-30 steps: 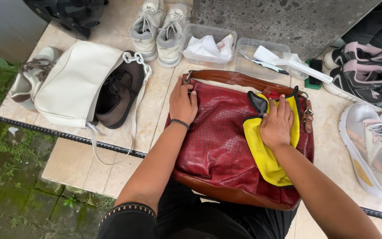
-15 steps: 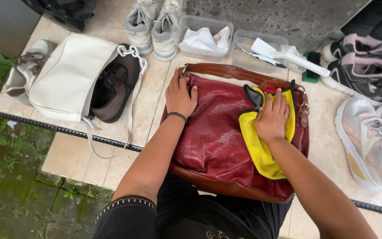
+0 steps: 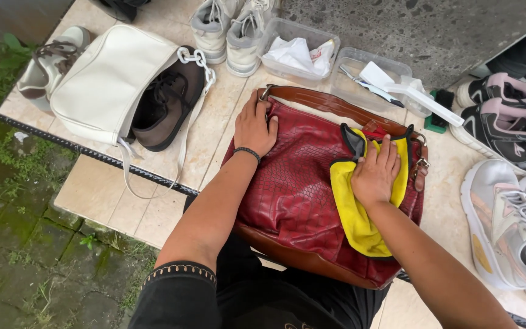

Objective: Polishing a red leather handbag with a yellow cloth

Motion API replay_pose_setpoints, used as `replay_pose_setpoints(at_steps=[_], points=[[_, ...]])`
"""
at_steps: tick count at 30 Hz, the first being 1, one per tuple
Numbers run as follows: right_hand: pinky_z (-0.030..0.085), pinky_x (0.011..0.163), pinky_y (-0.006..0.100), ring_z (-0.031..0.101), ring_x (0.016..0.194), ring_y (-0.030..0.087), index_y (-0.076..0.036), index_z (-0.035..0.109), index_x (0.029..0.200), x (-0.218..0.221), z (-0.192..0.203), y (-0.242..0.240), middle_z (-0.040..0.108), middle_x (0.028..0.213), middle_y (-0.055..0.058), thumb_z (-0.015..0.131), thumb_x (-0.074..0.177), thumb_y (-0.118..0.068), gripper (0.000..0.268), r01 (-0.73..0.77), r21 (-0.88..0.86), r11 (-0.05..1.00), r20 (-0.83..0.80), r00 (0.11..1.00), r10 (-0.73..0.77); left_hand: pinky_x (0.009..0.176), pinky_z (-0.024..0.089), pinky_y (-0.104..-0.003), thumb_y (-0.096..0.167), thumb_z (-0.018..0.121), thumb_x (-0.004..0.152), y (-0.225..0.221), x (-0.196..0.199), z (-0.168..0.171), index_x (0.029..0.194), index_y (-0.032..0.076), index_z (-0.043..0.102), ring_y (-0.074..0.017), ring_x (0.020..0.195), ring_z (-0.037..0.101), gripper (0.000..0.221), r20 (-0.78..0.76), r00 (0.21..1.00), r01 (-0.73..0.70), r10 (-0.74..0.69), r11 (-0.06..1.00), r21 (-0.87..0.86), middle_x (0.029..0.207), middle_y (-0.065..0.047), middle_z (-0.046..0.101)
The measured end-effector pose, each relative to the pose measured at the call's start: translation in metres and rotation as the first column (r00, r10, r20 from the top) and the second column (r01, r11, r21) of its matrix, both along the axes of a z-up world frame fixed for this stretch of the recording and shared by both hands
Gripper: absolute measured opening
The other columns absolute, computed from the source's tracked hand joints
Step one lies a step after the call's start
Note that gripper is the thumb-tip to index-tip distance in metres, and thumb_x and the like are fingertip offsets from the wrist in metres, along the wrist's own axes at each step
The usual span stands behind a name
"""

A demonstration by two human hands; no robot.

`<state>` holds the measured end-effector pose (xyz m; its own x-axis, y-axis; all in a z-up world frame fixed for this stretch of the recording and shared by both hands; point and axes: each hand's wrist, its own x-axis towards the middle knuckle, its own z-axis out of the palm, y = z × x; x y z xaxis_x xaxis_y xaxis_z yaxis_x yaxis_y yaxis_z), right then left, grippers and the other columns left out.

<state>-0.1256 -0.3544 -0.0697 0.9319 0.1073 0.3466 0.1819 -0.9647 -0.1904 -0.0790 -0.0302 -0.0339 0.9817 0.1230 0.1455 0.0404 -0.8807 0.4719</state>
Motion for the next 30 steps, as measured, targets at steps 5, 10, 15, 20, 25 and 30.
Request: replay_pose_setpoints(at_steps=[5, 10, 15, 20, 25, 30], points=[[0.016, 0.121, 0.058, 0.019, 0.152, 0.043, -0.006, 0.045, 0.150, 0.000, -0.005, -0.002, 0.025, 0.164, 0.025, 0.050, 0.103, -0.020, 0.049, 0.002, -0.001, 1.000, 0.007, 1.000, -0.002, 0.120, 0.033, -0.048, 0.043, 0.045, 0.102, -0.001, -0.001, 0.004, 0.130, 0.022, 0.045, -0.0322, 0.151, 0.033, 0.034, -0.011, 1.000, 0.007, -0.007, 1.000, 0.014, 0.165, -0.013, 0.026], [0.015, 0.121, 0.058, 0.020, 0.151, 0.044, -0.005, 0.045, 0.149, -0.001, -0.005, -0.003, 0.027, 0.162, 0.025, 0.050, 0.104, -0.018, 0.048, -0.004, 0.004, 1.000, 0.034, 0.999, 0.004, 0.119, 0.033, -0.048, 0.042, 0.043, 0.103, -0.001, -0.002, 0.003, 0.129, 0.023, 0.043, -0.0327, 0.150, 0.034, 0.033, -0.023, 1.000, 0.020, -0.020, 1.000, 0.009, 0.165, -0.013, 0.025], [0.016, 0.121, 0.058, 0.022, 0.151, 0.043, -0.006, 0.047, 0.149, 0.001, -0.003, 0.001, 0.029, 0.162, 0.024, 0.050, 0.104, -0.018, 0.047, 0.006, 0.011, 1.000, 0.054, 0.999, -0.006, 0.119, 0.034, -0.048, 0.042, 0.044, 0.102, 0.001, 0.001, -0.001, 0.129, 0.023, 0.043, -0.0326, 0.150, 0.034, 0.033, -0.006, 1.000, 0.029, -0.029, 0.999, 0.014, 0.165, -0.013, 0.025], [0.015, 0.122, 0.056, 0.020, 0.153, 0.041, -0.006, 0.047, 0.147, 0.000, -0.002, 0.001, 0.028, 0.163, 0.023, 0.049, 0.104, -0.020, 0.045, 0.022, 0.020, 1.000, 0.006, 1.000, -0.022, 0.119, 0.034, -0.047, 0.040, 0.044, 0.102, 0.001, 0.001, -0.002, 0.129, 0.023, 0.043, -0.0317, 0.150, 0.032, 0.032, 0.010, 1.000, 0.029, -0.029, 1.000, 0.007, 0.164, -0.012, 0.024], [0.016, 0.122, 0.056, 0.020, 0.153, 0.040, -0.008, 0.046, 0.149, 0.000, -0.002, 0.002, 0.027, 0.165, 0.021, 0.049, 0.104, -0.021, 0.046, 0.044, 0.013, 0.999, -0.001, 0.999, -0.044, 0.118, 0.034, -0.047, 0.040, 0.045, 0.102, 0.001, 0.002, -0.003, 0.128, 0.022, 0.043, -0.0313, 0.150, 0.032, 0.033, 0.013, 0.999, 0.040, -0.040, 0.999, 0.009, 0.164, -0.013, 0.025], [0.032, 0.117, 0.059, 0.035, 0.142, 0.049, -0.007, 0.029, 0.163, -0.005, 0.017, 0.008, 0.014, 0.163, 0.028, 0.063, 0.099, -0.012, 0.073, 0.094, 0.164, 0.982, -0.006, 0.995, -0.095, 0.118, 0.034, -0.047, 0.041, 0.046, 0.101, 0.001, 0.003, -0.006, 0.129, 0.022, 0.044, -0.0307, 0.150, 0.032, 0.034, 0.004, 0.999, 0.033, -0.033, 0.999, 0.008, 0.164, -0.012, 0.025]])
